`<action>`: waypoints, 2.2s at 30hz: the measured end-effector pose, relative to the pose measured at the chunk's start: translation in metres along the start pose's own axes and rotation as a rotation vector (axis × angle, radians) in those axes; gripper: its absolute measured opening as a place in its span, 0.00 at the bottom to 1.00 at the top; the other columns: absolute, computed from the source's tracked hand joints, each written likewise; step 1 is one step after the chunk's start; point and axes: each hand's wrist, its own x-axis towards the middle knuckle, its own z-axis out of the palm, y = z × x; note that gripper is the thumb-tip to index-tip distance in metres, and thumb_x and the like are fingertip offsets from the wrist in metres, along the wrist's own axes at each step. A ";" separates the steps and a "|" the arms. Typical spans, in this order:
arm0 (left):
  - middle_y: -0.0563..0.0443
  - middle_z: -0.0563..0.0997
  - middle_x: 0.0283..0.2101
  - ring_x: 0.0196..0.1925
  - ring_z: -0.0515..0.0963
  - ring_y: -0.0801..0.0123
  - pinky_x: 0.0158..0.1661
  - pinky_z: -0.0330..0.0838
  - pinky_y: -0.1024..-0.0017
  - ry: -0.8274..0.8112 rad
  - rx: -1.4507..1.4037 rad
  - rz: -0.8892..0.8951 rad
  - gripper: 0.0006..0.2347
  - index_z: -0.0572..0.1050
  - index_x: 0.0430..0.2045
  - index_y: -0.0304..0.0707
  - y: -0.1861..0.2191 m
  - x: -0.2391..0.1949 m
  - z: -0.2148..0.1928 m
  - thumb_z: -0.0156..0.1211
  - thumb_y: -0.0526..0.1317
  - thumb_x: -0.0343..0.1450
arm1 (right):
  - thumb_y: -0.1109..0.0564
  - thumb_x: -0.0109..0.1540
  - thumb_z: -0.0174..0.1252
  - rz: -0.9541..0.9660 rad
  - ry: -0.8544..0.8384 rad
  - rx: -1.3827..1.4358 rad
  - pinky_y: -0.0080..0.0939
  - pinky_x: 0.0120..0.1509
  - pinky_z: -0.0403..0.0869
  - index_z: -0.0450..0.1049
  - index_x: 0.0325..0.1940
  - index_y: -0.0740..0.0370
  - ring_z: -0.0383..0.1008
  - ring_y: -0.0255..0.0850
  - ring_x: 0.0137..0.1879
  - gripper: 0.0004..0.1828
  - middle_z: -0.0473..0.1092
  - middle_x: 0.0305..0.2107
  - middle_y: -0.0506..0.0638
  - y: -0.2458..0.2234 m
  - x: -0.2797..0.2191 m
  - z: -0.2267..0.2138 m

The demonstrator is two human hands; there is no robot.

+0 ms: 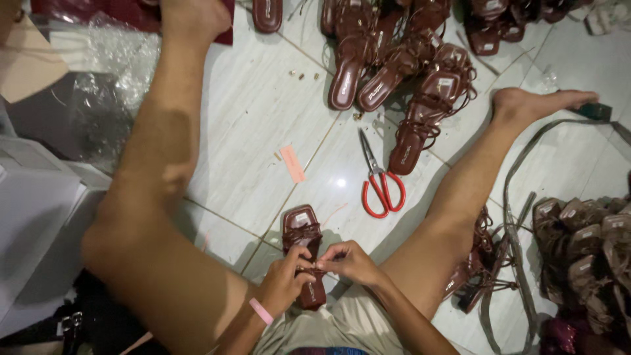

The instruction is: The person sits on the floor and assembles brown strappy sandals by hand. They use red-handled scissors to cut a pink tag from the heel of a sandal, then proceed to attach small metal hardware pieces to the straps using their fingers.

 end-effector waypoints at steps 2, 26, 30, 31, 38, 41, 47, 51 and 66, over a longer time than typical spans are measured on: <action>0.41 0.87 0.35 0.40 0.86 0.50 0.40 0.78 0.62 -0.004 0.015 0.040 0.19 0.68 0.46 0.35 0.001 0.002 -0.002 0.67 0.32 0.63 | 0.60 0.59 0.69 -0.024 0.022 -0.004 0.33 0.40 0.75 0.82 0.34 0.68 0.77 0.31 0.34 0.07 0.79 0.28 0.49 -0.001 -0.001 0.000; 0.45 0.86 0.33 0.37 0.87 0.56 0.38 0.78 0.65 -0.124 0.223 -0.103 0.07 0.81 0.29 0.34 0.021 0.022 -0.041 0.68 0.39 0.66 | 0.54 0.61 0.65 -0.301 0.884 -0.548 0.39 0.40 0.76 0.79 0.48 0.64 0.77 0.41 0.34 0.15 0.78 0.32 0.54 -0.067 0.007 -0.053; 0.46 0.86 0.34 0.36 0.87 0.60 0.37 0.79 0.66 -0.062 0.196 -0.118 0.10 0.79 0.34 0.35 0.021 0.022 -0.042 0.68 0.42 0.66 | 0.59 0.57 0.67 -0.380 1.005 -0.788 0.48 0.49 0.72 0.74 0.53 0.65 0.72 0.53 0.45 0.21 0.73 0.42 0.59 -0.071 0.013 -0.056; 0.46 0.86 0.35 0.36 0.87 0.60 0.36 0.80 0.66 -0.041 0.206 -0.149 0.11 0.79 0.35 0.36 0.022 0.022 -0.041 0.67 0.43 0.66 | 0.61 0.56 0.67 -0.392 1.016 -0.837 0.50 0.52 0.72 0.72 0.55 0.65 0.71 0.56 0.49 0.24 0.72 0.45 0.61 -0.069 0.014 -0.058; 0.45 0.85 0.36 0.32 0.84 0.55 0.35 0.76 0.62 0.004 0.319 -0.168 0.12 0.79 0.38 0.39 0.021 0.021 -0.040 0.66 0.44 0.67 | 0.68 0.58 0.62 -0.436 1.011 -0.769 0.53 0.55 0.72 0.66 0.62 0.69 0.72 0.61 0.53 0.28 0.70 0.49 0.66 -0.046 0.032 -0.075; 0.43 0.84 0.34 0.36 0.83 0.50 0.36 0.75 0.59 0.061 0.349 -0.006 0.09 0.79 0.32 0.36 0.019 0.019 -0.041 0.65 0.43 0.68 | 0.69 0.61 0.59 -0.436 0.990 -0.716 0.51 0.56 0.74 0.66 0.62 0.68 0.75 0.58 0.53 0.25 0.73 0.50 0.64 -0.040 0.034 -0.080; 0.42 0.83 0.34 0.35 0.82 0.48 0.36 0.74 0.57 0.079 0.345 -0.012 0.09 0.78 0.31 0.36 0.018 0.017 -0.041 0.64 0.43 0.68 | 0.63 0.64 0.59 -0.375 0.838 -0.453 0.43 0.51 0.78 0.60 0.62 0.67 0.78 0.48 0.50 0.24 0.73 0.52 0.61 -0.055 0.026 -0.060; 0.42 0.83 0.34 0.36 0.82 0.47 0.37 0.74 0.57 0.081 0.354 0.030 0.09 0.78 0.31 0.35 0.015 0.020 -0.039 0.64 0.42 0.68 | 0.61 0.64 0.59 -0.423 0.761 -0.449 0.42 0.50 0.80 0.59 0.63 0.65 0.80 0.45 0.49 0.25 0.75 0.51 0.58 -0.076 0.049 -0.018; 0.41 0.83 0.34 0.36 0.82 0.46 0.36 0.74 0.56 0.118 0.375 0.034 0.08 0.78 0.31 0.35 0.012 0.023 -0.042 0.64 0.42 0.68 | 0.62 0.64 0.60 -0.583 0.587 -0.590 0.44 0.58 0.77 0.70 0.58 0.64 0.75 0.48 0.55 0.17 0.68 0.54 0.60 -0.088 0.060 -0.001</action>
